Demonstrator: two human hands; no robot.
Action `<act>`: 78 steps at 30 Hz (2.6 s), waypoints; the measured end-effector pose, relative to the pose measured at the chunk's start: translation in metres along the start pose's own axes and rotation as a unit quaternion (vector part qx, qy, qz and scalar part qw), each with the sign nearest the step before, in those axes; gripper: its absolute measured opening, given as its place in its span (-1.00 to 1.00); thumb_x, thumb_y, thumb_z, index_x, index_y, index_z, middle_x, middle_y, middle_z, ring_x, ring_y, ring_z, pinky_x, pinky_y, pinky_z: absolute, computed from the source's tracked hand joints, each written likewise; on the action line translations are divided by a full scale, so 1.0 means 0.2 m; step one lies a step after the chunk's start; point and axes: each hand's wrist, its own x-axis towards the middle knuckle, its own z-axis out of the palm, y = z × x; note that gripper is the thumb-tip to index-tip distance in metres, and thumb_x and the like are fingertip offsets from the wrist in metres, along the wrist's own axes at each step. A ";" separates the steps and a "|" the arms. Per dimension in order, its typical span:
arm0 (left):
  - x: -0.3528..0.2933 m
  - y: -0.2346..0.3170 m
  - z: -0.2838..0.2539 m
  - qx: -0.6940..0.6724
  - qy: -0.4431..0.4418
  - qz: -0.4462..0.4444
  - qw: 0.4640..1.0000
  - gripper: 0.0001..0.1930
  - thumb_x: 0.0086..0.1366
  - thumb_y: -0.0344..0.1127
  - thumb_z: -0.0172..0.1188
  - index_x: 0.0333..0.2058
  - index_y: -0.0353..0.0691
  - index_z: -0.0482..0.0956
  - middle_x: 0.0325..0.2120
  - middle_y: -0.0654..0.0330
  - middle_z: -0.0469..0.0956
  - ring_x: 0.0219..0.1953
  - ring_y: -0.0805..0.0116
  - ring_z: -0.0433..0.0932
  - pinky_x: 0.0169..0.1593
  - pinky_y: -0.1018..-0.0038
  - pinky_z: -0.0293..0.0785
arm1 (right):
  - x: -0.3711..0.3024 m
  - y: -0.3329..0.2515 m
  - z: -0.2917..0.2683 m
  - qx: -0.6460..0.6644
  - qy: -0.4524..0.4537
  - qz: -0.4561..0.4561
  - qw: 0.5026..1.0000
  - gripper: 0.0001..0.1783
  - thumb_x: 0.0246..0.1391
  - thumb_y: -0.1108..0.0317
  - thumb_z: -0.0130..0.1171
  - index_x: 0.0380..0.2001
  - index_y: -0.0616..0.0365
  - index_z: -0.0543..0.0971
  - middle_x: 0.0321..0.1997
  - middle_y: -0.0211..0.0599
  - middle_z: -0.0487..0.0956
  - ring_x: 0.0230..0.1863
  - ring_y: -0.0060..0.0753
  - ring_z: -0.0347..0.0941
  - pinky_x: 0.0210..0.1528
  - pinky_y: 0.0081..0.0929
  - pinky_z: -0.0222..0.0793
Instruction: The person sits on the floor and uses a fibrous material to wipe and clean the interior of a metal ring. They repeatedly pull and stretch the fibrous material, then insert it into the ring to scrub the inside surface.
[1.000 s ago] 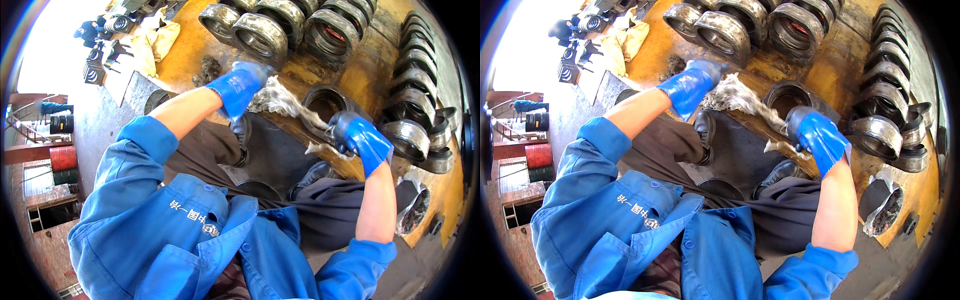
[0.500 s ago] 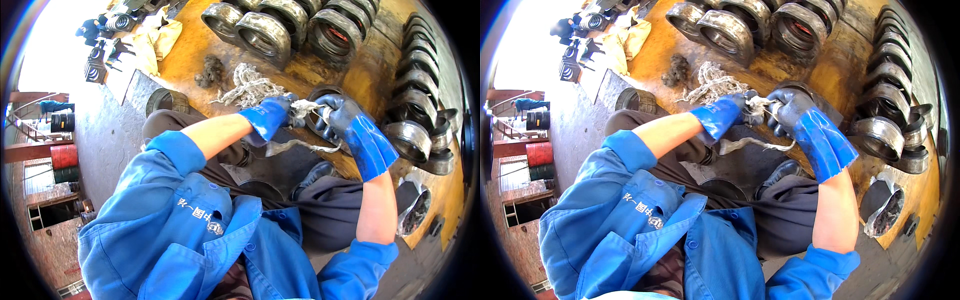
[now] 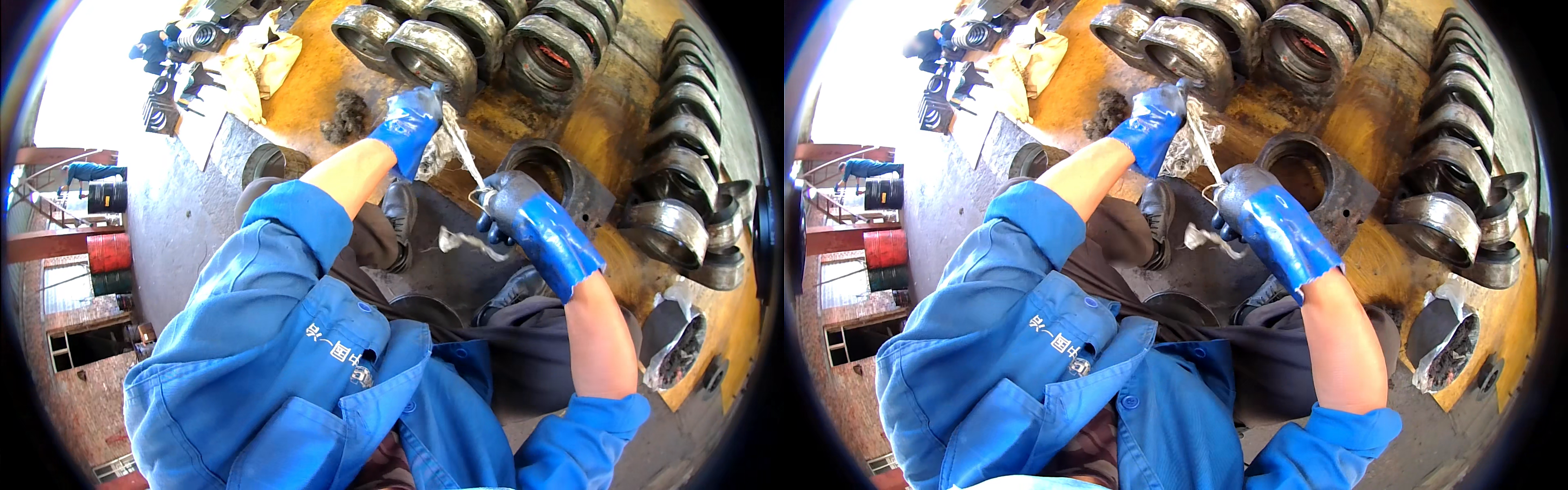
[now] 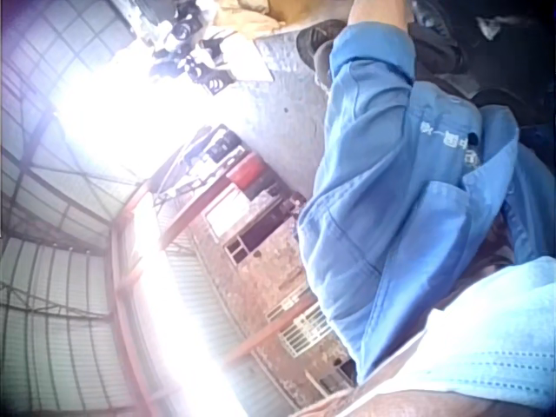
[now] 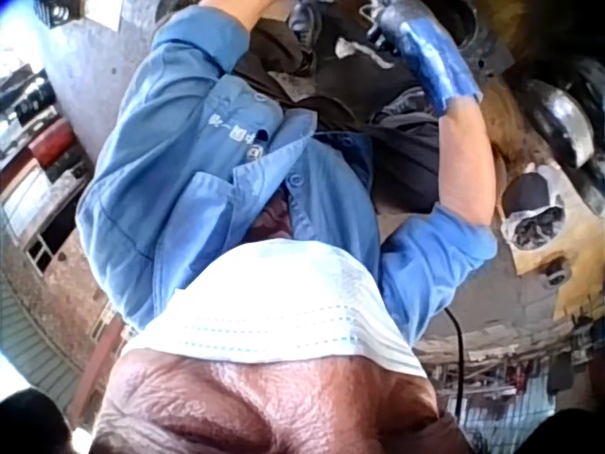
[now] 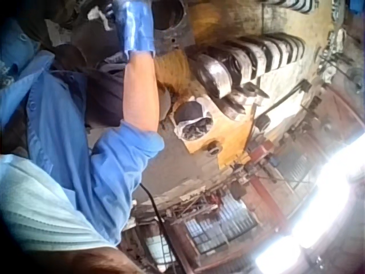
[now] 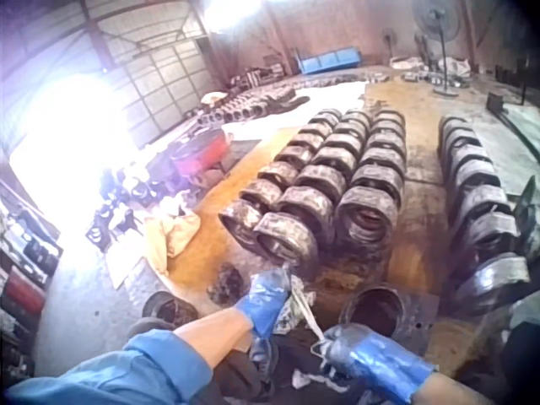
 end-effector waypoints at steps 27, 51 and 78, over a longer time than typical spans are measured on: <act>0.21 -0.43 -0.28 0.044 0.006 -0.126 0.991 -0.64 0.16 -0.20 0.24 -0.08 -0.18 0.66 -0.02 0.04 0.61 0.04 0.13 0.60 0.02 0.18 0.54 | -0.44 -0.06 -0.05 -0.021 0.127 -0.024 0.991 -0.77 0.25 0.40 0.01 -0.15 0.12 0.63 -0.62 -0.30 0.56 -0.69 -0.55 0.43 -0.67 -0.48 0.31; -0.01 -1.33 -0.35 -0.280 0.136 -0.100 0.945 -0.65 0.11 -0.15 0.21 -0.17 -0.21 0.67 -0.38 0.18 0.63 -0.34 0.39 0.55 -0.29 0.39 0.49 | -0.63 0.44 -0.45 0.210 0.333 -0.199 0.897 -0.72 0.22 0.36 0.12 -0.03 0.18 0.54 -0.52 -0.32 0.58 -0.73 -0.60 0.37 -0.73 -0.69 0.20; -0.34 0.32 0.13 -0.336 -0.254 0.244 0.873 -0.06 -0.06 -0.06 0.54 0.29 -0.12 0.26 0.12 0.04 0.47 0.15 0.19 0.43 0.17 0.25 0.40 | -0.39 0.42 -0.65 0.244 0.411 -0.401 0.782 -0.60 0.29 0.25 0.13 0.08 0.28 0.52 -0.30 -0.23 0.65 -0.63 -0.67 0.35 -0.61 -0.71 0.21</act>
